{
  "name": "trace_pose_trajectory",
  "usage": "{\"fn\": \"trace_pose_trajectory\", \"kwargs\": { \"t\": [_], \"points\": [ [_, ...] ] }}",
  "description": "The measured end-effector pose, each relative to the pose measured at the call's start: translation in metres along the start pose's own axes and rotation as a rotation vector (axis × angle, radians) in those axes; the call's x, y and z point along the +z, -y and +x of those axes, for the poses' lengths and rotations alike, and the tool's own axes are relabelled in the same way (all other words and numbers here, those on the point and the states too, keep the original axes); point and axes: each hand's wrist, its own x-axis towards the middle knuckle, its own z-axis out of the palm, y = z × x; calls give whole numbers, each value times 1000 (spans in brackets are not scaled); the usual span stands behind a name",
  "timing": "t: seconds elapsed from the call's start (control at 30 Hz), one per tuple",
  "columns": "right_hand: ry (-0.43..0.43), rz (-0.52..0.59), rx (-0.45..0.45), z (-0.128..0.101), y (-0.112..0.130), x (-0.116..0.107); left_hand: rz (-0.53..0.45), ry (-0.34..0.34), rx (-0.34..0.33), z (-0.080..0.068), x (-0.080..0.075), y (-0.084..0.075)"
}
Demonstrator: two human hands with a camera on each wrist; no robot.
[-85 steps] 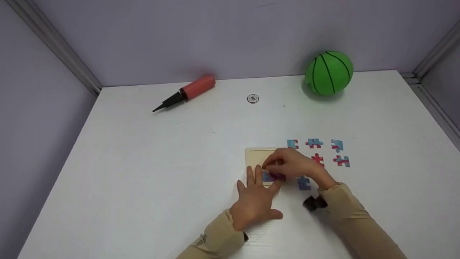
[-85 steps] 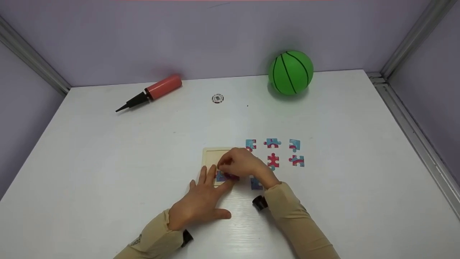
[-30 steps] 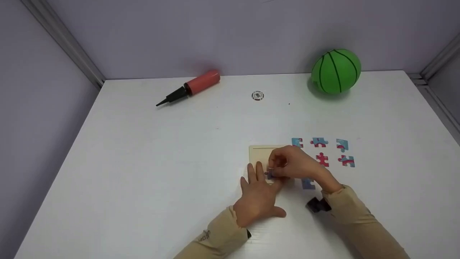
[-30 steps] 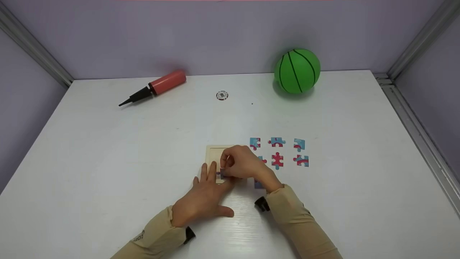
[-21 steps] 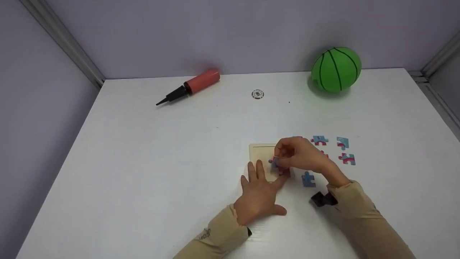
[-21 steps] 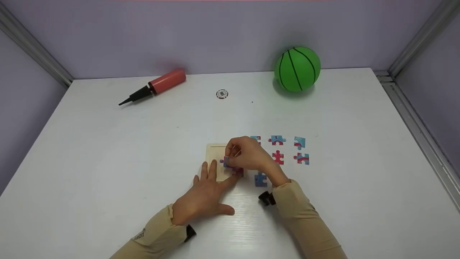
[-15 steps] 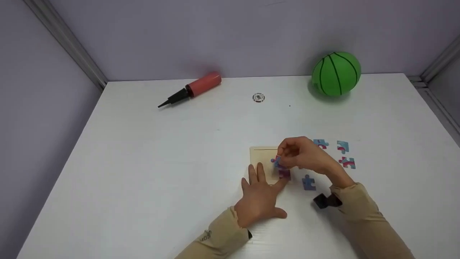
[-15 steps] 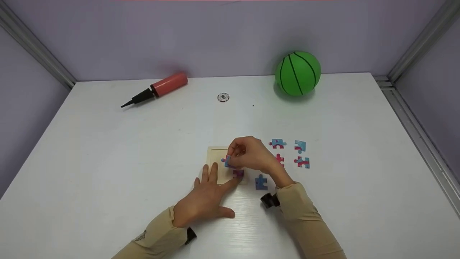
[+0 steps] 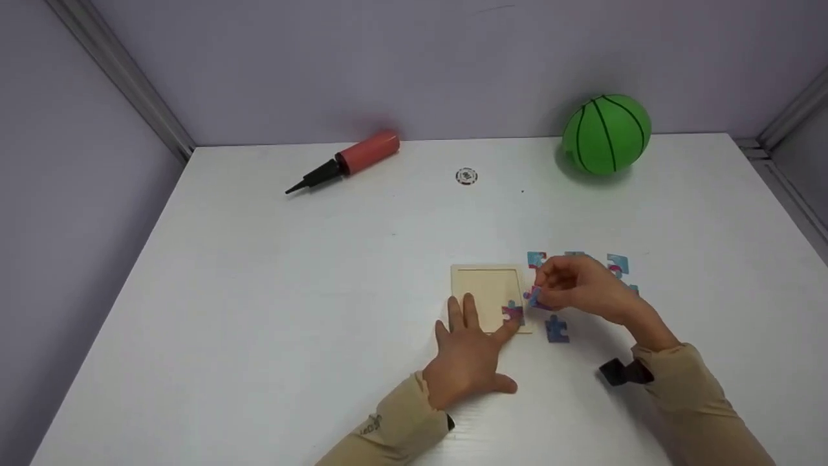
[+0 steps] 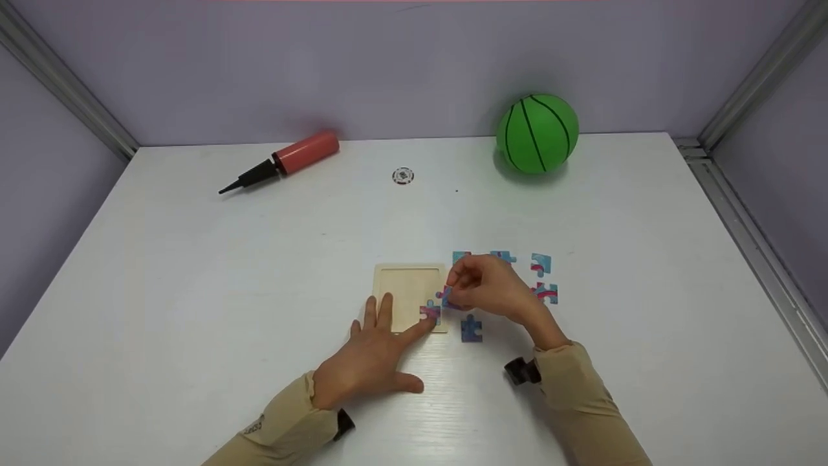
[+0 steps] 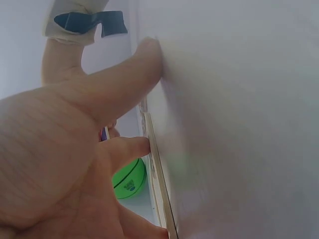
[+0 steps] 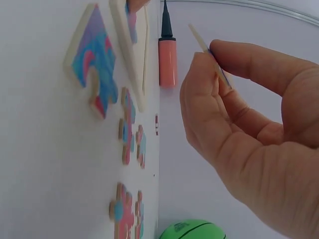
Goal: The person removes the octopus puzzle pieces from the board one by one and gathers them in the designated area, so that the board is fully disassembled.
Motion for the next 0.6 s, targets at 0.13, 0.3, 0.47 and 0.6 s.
{"fn": "trace_pose_trajectory", "kwargs": {
  "t": [0.13,0.3,0.47,0.6],
  "points": [
    [-26,-33,50,-12,-6,-6,-6,-7,-8,-1,0,1],
    [-2,-88,89,-26,-15,-13,-12,-9,-10,-1,0,0],
    [56,-143,71,-39,-25,-22,-30,-11,7,-1,0,1],
    [88,-181,73,-46,-30,-29,-71,-15,10,-2,0,1]
  ]
}}
